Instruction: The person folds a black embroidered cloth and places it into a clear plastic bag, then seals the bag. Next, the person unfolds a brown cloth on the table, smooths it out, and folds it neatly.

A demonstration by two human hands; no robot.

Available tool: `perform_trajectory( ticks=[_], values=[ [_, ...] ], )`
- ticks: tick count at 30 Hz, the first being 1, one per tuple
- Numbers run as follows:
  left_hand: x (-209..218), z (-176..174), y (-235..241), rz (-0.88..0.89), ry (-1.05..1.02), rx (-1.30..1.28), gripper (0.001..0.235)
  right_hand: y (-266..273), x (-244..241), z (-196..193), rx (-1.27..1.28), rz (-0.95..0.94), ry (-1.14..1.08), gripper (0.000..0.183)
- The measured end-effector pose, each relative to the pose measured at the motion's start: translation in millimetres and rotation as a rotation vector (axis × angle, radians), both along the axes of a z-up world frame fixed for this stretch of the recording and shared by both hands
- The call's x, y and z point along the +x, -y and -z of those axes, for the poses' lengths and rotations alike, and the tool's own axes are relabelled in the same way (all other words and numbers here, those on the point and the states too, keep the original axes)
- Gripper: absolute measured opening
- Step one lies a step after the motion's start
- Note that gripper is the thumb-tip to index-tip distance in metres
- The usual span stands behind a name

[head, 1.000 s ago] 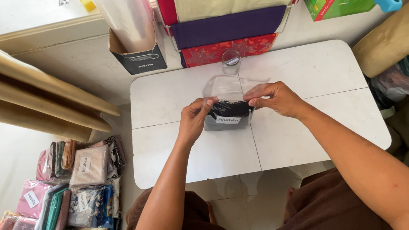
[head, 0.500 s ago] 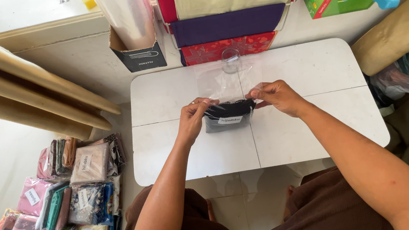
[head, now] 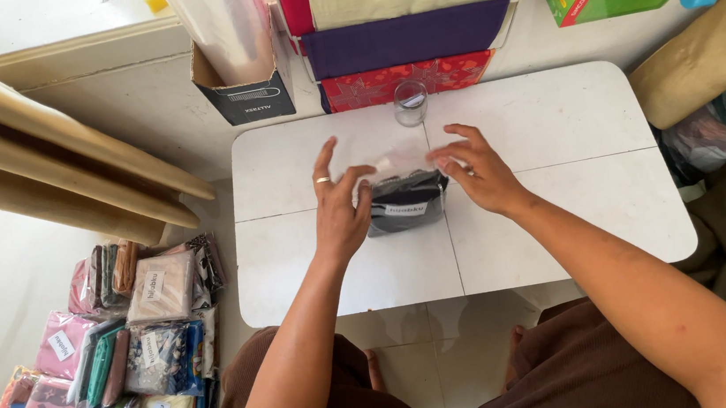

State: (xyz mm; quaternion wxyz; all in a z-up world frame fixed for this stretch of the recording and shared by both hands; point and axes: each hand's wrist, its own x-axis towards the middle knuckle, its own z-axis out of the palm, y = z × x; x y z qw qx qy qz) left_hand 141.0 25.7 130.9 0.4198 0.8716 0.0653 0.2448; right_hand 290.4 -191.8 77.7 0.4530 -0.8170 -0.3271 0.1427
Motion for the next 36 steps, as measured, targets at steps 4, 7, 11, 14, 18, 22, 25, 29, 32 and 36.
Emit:
perform_trajectory(
  ticks=[4, 7, 11, 14, 18, 22, 25, 29, 32, 36],
  values=[
    [5.1, 29.7, -18.9, 0.1, -0.186, -0.082, 0.031, -0.9, -3.2, 3.1, -0.105, -0.098, -0.087, 0.051],
    [6.3, 43.1, -22.2, 0.069, -0.426, -0.258, 0.037, -1.4, -6.7, 16.7, -0.118, -0.152, -0.255, 0.08],
    [6.4, 39.7, -17.5, 0.048, -0.4, -0.394, 0.057, -6.5, -7.4, 35.3, -0.103, -0.078, -0.328, 0.071],
    [6.0, 38.3, -19.7, 0.124, -0.355, -0.217, 0.041, -7.7, -8.8, 41.1, -0.096, -0.06, -0.359, 0.063],
    [12.8, 72.2, -32.4, 0.154, -0.522, -0.355, 0.061, -9.2, -8.1, 32.5, -0.048, -0.033, -0.385, 0.058],
    [12.9, 64.6, -31.3, 0.145, -0.519, -0.63, 0.06, -5.4, -6.4, 18.1, 0.094, -0.051, -0.399, 0.043],
    [15.8, 63.2, -32.0, 0.139, -0.438, -0.584, 0.053, -4.9, -5.2, -1.0, 0.261, -0.034, -0.406, 0.037],
    [11.3, 28.7, -19.9, 0.201, 0.059, -0.249, 0.05, -6.6, -9.6, -23.3, 0.43, -0.012, -0.387, 0.029],
    [13.5, 13.5, -11.7, 0.19, 0.282, -0.167, 0.06, -11.2, -13.1, -33.3, 0.516, 0.021, -0.323, 0.025],
    [22.0, 54.3, -15.1, 0.062, 0.334, -0.195, 0.066, -7.1, -24.4, -58.4, 0.475, 0.054, -0.107, 0.023]
  ],
)
